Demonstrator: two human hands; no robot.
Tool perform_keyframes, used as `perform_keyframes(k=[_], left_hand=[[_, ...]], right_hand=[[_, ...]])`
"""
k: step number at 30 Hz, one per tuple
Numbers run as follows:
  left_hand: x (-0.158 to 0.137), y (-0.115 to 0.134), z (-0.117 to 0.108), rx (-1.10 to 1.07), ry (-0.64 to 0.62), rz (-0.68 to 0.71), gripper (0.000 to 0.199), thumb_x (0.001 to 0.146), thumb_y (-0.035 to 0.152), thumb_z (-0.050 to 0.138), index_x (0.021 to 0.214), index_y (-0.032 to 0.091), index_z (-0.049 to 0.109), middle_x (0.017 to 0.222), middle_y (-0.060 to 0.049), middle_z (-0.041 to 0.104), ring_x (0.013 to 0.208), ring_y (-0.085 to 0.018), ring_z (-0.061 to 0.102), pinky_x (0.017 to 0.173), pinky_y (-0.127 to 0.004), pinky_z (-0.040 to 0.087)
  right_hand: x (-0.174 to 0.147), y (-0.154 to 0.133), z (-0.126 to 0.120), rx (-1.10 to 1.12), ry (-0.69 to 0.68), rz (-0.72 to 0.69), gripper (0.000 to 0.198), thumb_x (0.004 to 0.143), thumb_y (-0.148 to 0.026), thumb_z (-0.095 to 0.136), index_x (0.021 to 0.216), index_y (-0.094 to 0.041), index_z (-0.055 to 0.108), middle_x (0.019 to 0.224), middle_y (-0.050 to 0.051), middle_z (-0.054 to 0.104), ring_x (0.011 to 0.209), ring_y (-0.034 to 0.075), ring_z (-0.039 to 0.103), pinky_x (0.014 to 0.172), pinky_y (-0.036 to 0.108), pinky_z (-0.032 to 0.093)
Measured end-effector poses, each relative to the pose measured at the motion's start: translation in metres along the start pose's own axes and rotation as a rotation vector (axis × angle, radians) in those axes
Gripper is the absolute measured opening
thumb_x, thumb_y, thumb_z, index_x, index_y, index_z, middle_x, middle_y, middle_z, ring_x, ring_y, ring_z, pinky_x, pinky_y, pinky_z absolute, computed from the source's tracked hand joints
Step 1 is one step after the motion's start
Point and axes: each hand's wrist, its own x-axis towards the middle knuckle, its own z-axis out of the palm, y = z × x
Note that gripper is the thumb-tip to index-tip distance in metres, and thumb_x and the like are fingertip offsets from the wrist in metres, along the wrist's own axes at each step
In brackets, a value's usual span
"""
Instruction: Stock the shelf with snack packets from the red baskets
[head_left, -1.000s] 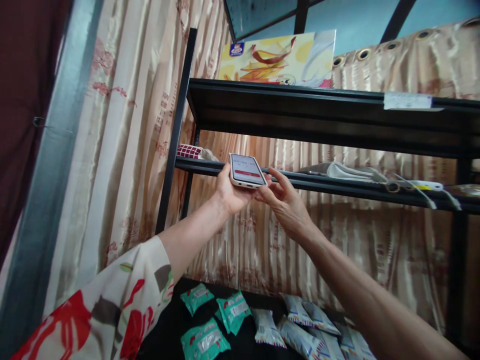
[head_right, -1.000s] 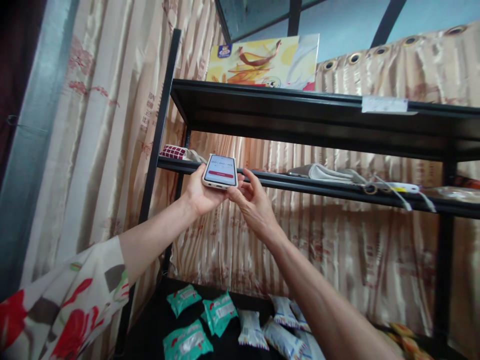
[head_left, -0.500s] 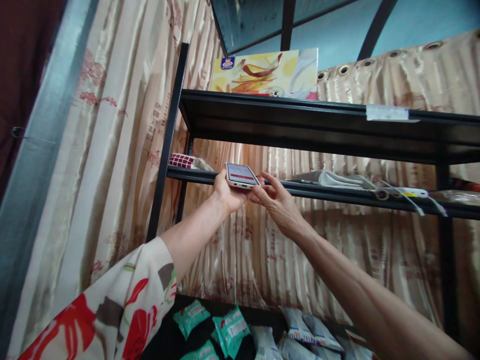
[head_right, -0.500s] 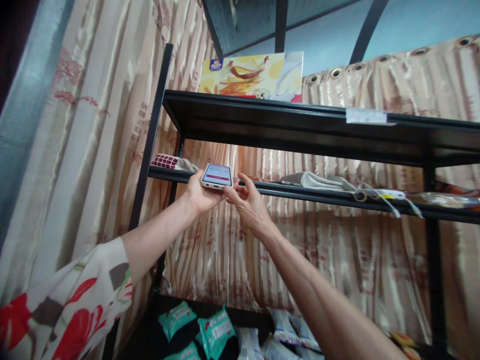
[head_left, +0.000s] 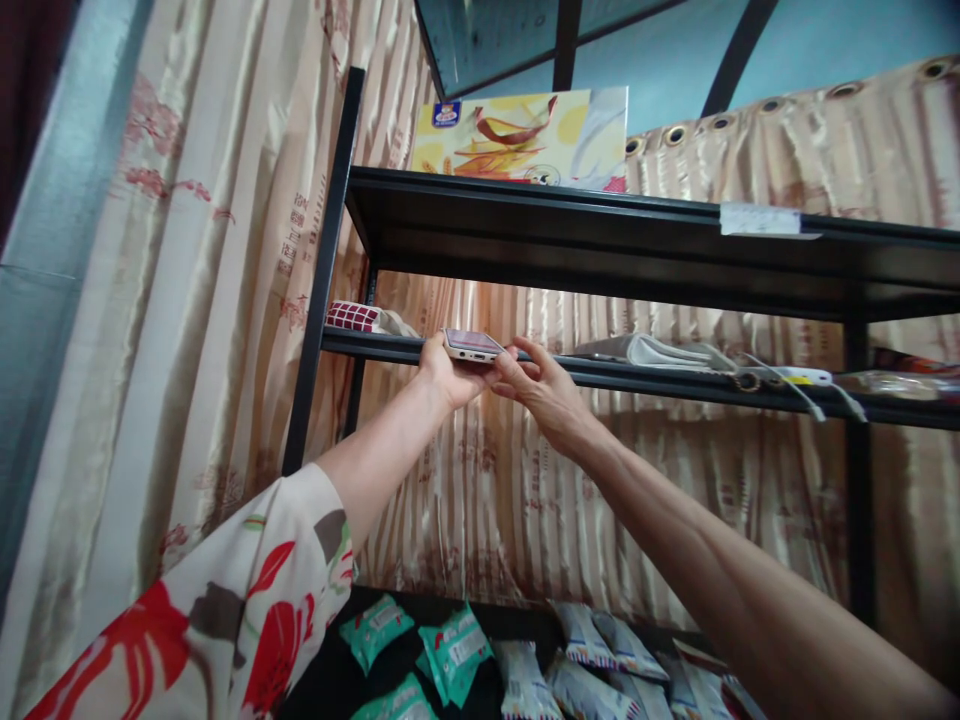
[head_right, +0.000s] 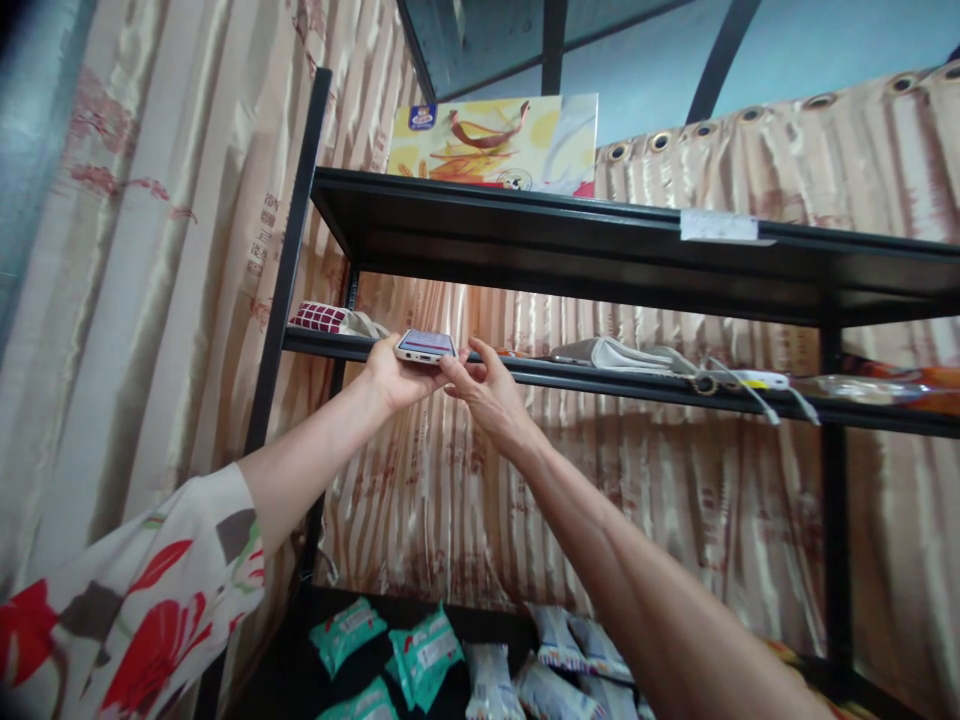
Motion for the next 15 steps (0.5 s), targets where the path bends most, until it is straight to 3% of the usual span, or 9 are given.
perform_keyframes(k=[15], left_hand=[[0.002, 0.010, 0.014, 0.027, 0.070, 0.027, 0.051, 0.090, 0.037, 0.021, 0.118, 0.007, 0.051, 0.107, -0.019, 0.056, 0.083, -0.027, 0.062, 0.057, -0.037, 0.055]], right_hand=[[0.006, -0.021, 0.007, -0.038, 0.026, 0.026, 0.053, 0.082, -0.038, 0.064, 0.126, -0.018, 0.045, 0.104, 0.009, 0.067, 0.097, 0.022, 0.067, 0.086, 0.038, 0.057]])
